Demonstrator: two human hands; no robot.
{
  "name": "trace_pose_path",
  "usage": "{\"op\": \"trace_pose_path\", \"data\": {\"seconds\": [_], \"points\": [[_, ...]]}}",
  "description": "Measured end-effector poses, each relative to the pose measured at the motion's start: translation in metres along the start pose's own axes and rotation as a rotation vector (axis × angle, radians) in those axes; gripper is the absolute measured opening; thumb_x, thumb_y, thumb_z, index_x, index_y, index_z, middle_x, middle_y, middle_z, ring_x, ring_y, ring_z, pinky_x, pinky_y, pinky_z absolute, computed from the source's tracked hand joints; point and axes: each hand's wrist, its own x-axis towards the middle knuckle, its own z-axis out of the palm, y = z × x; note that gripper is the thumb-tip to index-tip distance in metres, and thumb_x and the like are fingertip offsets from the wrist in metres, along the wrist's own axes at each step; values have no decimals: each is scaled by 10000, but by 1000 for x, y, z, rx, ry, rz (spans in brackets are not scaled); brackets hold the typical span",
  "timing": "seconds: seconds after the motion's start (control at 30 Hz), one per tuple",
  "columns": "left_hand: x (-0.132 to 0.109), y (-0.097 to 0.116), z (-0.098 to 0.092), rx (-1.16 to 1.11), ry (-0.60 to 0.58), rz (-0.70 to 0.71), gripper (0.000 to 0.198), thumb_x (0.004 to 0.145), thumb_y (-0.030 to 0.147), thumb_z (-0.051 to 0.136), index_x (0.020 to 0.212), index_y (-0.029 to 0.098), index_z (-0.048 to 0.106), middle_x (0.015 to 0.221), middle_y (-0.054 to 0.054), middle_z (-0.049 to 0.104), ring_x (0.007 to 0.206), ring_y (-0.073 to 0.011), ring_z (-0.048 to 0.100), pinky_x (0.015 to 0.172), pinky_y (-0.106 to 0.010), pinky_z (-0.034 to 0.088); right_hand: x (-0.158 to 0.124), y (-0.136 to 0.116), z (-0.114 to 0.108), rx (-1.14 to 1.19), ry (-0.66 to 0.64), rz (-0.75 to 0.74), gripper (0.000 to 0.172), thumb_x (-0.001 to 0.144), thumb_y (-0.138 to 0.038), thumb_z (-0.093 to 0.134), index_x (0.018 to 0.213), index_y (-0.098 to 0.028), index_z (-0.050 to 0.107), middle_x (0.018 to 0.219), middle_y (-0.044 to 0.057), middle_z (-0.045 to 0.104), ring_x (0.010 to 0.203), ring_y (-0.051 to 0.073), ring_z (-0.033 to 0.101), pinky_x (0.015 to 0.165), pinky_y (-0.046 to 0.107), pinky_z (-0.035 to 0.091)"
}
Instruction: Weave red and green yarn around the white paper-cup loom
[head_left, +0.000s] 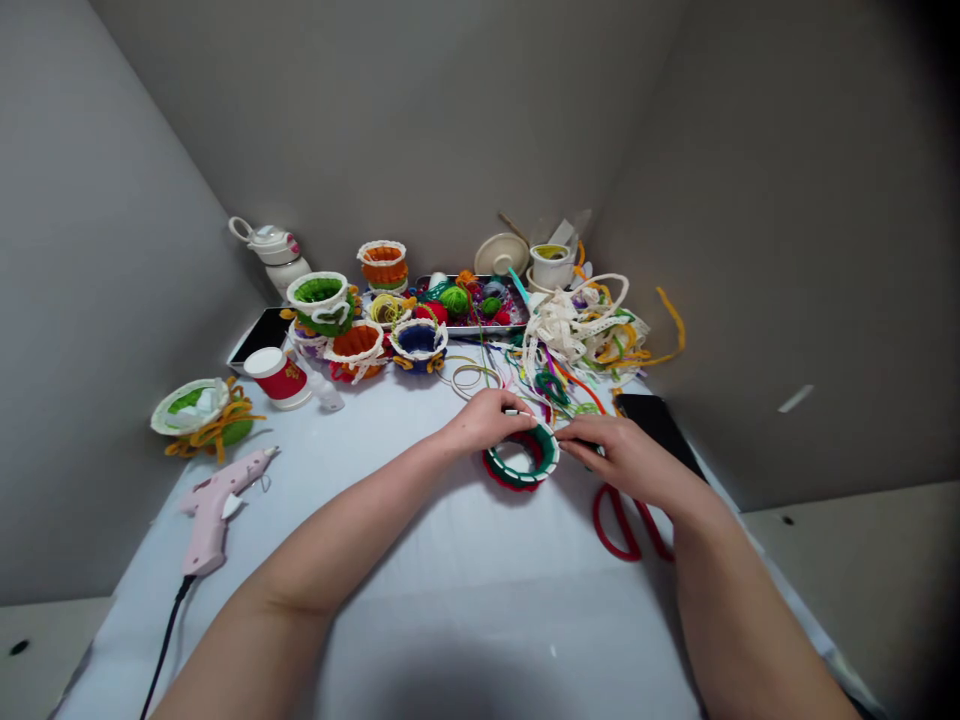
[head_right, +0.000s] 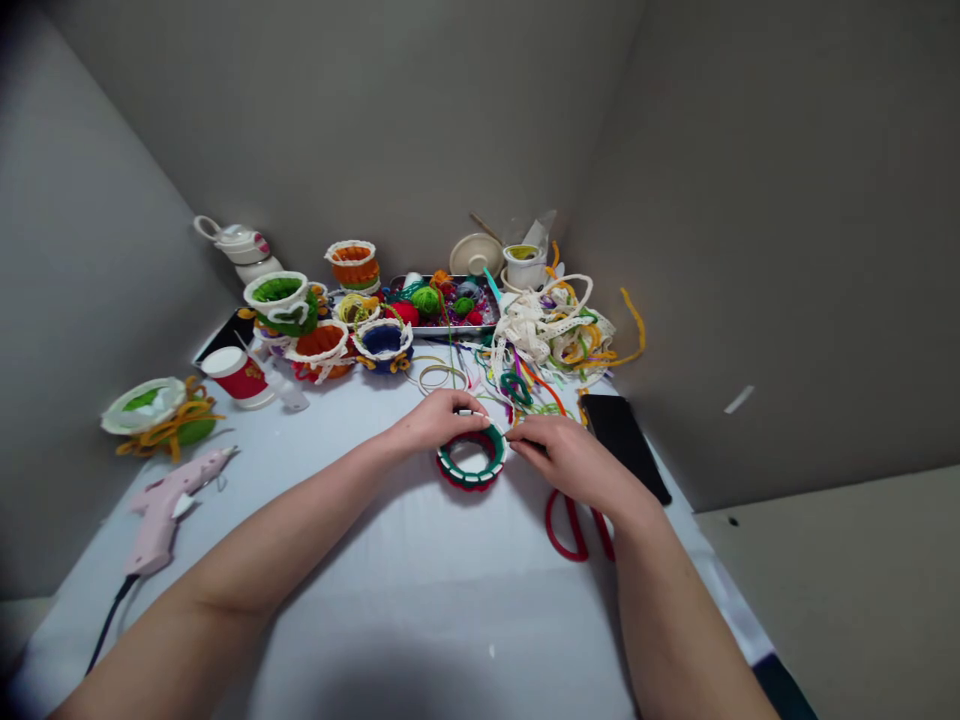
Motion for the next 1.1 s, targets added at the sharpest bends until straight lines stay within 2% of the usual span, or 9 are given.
{"op": "trace_pose_path", "data": {"seconds": [0.17, 0.53, 0.83, 1.1], "points": [[1, -2, 1, -41, 6, -15, 266, 712, 341, 669, 838, 111, 716, 788, -33, 702, 699, -127, 604, 666, -235, 465, -5, -8, -3, -93, 25, -19, 231, 960, -257, 461, 1004, -207, 682, 894, 74, 707, 825, 203, 634, 750, 321, 463], [3, -7, 3, -14, 28, 27, 282, 701, 372, 666, 822, 122, 715, 784, -32, 706, 717, -139, 614, 682, -244, 455, 2, -20, 3, -169, 153, -57, 154, 942, -240, 486, 900, -193, 626, 841, 77, 663, 782, 198, 599, 734, 322, 437], [2, -6, 3, -8, 20, 9, 274, 711, 362, 658, 829, 121, 713, 806, -43, 709, 732, -141, 617, 692, -242, 469, -7, -26, -6, -197, 70, -112, 159, 942, -229, 475, 919, -216, 632, 833, 68, 653, 793, 197, 594, 737, 321, 439], [3, -9, 3, -44, 33, 18, 264, 712, 364, 668, 820, 126, 706, 806, -38, 700, 714, -126, 605, 715, -250, 477, -8, -14, -7, -133, 8, -93, 154, 922, -197, 490, 900, -213, 642, 840, 61, 668, 790, 190, 604, 739, 313, 451]]}}
